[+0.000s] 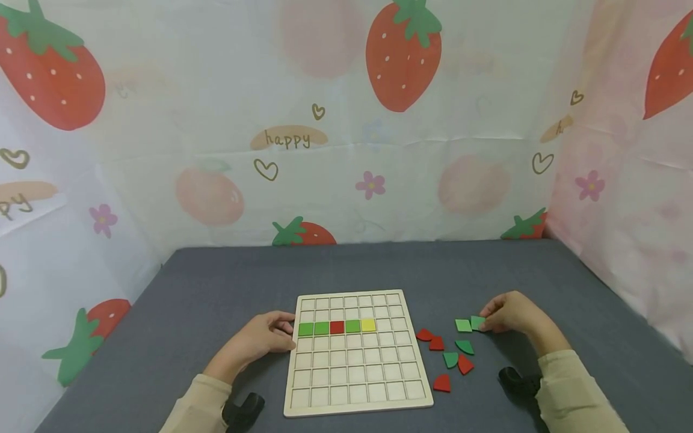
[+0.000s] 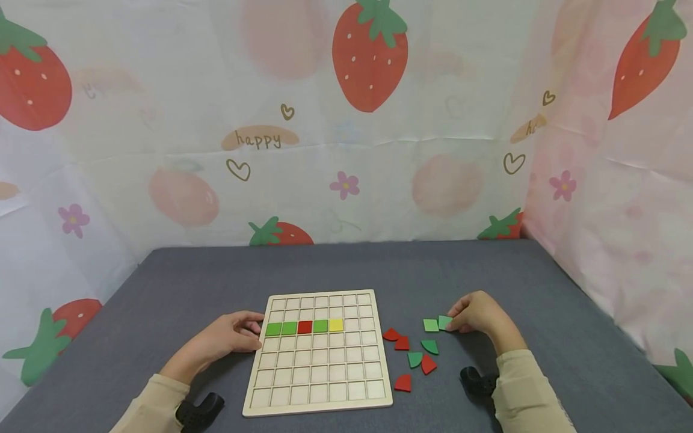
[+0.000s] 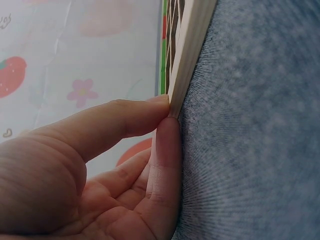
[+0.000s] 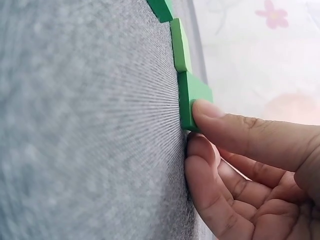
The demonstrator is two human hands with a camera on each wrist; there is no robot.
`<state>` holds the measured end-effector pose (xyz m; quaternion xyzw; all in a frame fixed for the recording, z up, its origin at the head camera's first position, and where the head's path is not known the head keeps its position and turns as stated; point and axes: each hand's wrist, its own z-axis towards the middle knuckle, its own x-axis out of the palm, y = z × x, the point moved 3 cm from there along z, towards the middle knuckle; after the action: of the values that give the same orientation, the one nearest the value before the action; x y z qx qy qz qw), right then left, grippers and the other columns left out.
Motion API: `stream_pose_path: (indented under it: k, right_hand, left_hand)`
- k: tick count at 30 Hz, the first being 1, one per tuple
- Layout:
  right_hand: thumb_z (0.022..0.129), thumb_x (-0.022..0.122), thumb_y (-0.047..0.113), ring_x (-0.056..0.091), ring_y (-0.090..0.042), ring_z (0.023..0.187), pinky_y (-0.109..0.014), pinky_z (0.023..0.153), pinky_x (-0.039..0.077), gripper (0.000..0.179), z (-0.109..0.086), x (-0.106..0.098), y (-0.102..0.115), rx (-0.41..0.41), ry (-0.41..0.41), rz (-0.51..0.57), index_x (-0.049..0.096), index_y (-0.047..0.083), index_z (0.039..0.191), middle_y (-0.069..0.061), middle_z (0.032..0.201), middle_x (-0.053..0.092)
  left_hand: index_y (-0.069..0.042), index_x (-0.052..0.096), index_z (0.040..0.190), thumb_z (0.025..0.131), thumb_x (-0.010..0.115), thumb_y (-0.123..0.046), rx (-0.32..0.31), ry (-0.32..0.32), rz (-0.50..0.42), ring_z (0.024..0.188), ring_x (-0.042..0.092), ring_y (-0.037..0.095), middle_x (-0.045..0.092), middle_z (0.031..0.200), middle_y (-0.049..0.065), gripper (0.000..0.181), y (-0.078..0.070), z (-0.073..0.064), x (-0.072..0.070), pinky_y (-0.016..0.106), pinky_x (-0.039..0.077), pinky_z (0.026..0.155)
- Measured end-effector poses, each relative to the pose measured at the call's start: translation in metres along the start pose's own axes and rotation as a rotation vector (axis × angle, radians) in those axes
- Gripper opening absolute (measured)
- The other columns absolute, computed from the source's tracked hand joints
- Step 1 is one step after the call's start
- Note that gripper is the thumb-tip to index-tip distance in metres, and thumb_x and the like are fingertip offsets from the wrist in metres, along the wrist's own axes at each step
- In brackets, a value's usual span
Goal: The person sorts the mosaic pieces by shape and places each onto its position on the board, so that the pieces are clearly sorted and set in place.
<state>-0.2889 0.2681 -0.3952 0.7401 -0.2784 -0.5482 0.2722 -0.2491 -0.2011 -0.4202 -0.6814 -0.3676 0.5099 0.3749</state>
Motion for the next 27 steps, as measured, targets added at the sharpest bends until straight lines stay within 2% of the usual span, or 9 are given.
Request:
stream_pose_path:
  k: [9, 14, 27]
  right_hand:
    - [0.085, 0.072, 0.001, 0.066, -0.011, 0.069, -0.031, 0.067, 0.058, 0.015, -0.0009, -0.0042, -0.0031, 0.014, 0.028, 0.115, 0.072, -0.01, 0.096, -0.001, 0.078, 0.07]
    - [0.086, 0.072, 0.001, 0.066, -0.013, 0.068, -0.031, 0.066, 0.059, 0.017, -0.0015, -0.0055, -0.0039, 0.01, 0.037, 0.142, 0.072, -0.011, 0.097, -0.001, 0.075, 0.071]
    - [0.088, 0.071, 0.003, 0.069, -0.011, 0.068, -0.03, 0.066, 0.059, 0.019, -0.0032, -0.009, -0.0012, 0.015, 0.004, 0.227, 0.071, -0.012, 0.1, -0.002, 0.075, 0.073]
  left_hand:
    - [0.007, 0.052, 0.136, 0.077, 0.073, 0.002, -0.007, -0.006, 0.001, 0.087, 0.058, 0.017, 0.058, 0.102, 0.011, 0.062, -0.0003, -0.0002, -0.0004, 0.03, 0.052, 0.075]
    - [0.006, 0.053, 0.136, 0.077, 0.074, -0.001, 0.002, 0.003, 0.01, 0.087, 0.057, 0.017, 0.058, 0.103, 0.011, 0.062, -0.0008, -0.0004, -0.0012, 0.031, 0.051, 0.076]
    - [0.008, 0.05, 0.137, 0.079, 0.074, -0.001, 0.023, 0.023, 0.015, 0.088, 0.057, 0.017, 0.058, 0.105, 0.012, 0.063, 0.0008, 0.001, -0.0008, 0.032, 0.052, 0.076]
